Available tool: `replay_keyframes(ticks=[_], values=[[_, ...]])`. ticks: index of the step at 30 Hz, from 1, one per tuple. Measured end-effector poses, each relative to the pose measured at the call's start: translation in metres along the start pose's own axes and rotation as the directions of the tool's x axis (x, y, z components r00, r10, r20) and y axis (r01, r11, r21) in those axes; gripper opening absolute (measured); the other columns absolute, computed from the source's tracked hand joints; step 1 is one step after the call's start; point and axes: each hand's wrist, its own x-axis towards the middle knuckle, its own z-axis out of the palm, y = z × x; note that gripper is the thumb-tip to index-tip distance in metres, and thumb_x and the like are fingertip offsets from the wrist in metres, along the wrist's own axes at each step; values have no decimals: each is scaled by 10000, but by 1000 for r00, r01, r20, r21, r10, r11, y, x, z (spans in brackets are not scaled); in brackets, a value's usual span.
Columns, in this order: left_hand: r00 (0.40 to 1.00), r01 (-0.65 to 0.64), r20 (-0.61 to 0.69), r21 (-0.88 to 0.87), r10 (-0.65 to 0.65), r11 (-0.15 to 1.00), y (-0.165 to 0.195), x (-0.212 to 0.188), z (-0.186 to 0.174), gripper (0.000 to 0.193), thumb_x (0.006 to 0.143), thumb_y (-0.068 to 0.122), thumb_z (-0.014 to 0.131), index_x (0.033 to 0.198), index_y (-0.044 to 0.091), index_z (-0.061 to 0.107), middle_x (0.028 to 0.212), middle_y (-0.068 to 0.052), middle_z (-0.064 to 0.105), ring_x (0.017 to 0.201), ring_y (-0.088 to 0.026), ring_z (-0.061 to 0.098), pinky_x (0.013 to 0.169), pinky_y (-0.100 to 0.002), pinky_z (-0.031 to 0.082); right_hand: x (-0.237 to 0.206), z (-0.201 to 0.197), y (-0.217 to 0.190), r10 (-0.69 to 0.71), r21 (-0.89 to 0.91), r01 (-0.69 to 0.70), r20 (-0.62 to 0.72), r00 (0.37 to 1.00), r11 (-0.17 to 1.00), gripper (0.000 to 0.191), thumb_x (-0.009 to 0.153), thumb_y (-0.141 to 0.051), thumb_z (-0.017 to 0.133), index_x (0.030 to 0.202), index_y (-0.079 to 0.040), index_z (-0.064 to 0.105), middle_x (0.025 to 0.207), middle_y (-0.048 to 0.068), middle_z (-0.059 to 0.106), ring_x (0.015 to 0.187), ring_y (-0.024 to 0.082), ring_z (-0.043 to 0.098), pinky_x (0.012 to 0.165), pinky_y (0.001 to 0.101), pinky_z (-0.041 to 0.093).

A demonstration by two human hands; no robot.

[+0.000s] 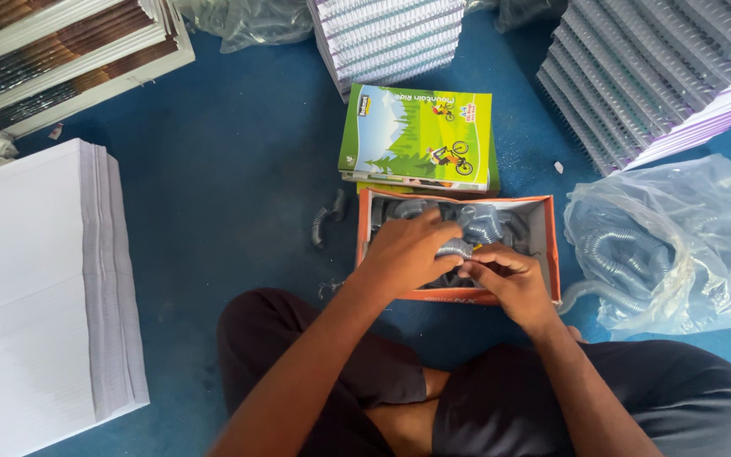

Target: The person sits on the floor and repeatedly picks up coiled telephone cords from a box. They use yellow-handled pliers to cut the cords into shorter segments and place the cut pieces back into the box.

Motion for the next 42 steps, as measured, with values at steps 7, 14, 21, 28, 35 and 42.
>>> replay_keyframes(ticks=[7, 14, 21, 28, 35, 42], values=[[986, 133, -47, -381, -163, 915, -8, -18, 27, 368, 829, 346, 761, 1076, 83, 688, 977, -112, 743, 919, -304, 731, 776, -421, 559, 1, 0, 0, 147, 44, -146, -18, 989, 988, 129, 958, -15, 653, 1051, 27, 732, 976, 84, 748, 891, 146, 745, 819, 282, 609], [970, 145, -90, -537, -227, 831, -6, -27, 52, 423, 891, 426, 745, 1076, 48, 696, 925, -140, 736, 837, -265, 725, 738, -370, 547, 1, -2, 3, 140, 36, -139, -17, 990, 990, 141, 991, -53, 648, 1048, 29, 748, 933, 83, 754, 871, 128, 709, 814, 278, 587], [937, 284, 90, -761, -339, 583, -3, -31, 68, 448, 903, 426, 693, 1156, 56, 674, 917, -63, 726, 783, -152, 683, 684, -307, 533, -1, -9, 8, 141, 18, -141, -24, 990, 990, 139, 986, -54, 659, 1025, 36, 757, 913, 105, 766, 857, 160, 731, 830, 296, 601], [953, 176, -30, -755, -301, 632, -16, -29, 82, 416, 926, 403, 746, 1102, 27, 726, 935, -74, 752, 856, -127, 684, 747, -286, 538, 0, -9, 17, 206, 43, -205, -34, 978, 978, 146, 963, -42, 650, 1041, 42, 740, 942, 106, 755, 839, 179, 745, 804, 325, 616], [951, 193, 53, -871, -305, 452, -16, -27, 81, 389, 955, 340, 700, 1168, 14, 690, 959, -58, 731, 803, -101, 673, 694, -251, 543, 2, -8, 15, 297, 219, -262, -144, 944, 940, 162, 1008, -101, 613, 1032, 23, 716, 935, 101, 730, 844, 204, 749, 819, 356, 629], [941, 238, 57, -811, -332, 534, -13, -28, 75, 385, 949, 346, 686, 1173, 33, 701, 948, -59, 742, 770, -117, 694, 659, -254, 544, 1, -3, 14, 261, 210, -226, -160, 952, 951, 169, 1025, -113, 604, 1036, 22, 705, 938, 98, 724, 850, 206, 751, 816, 358, 623]])
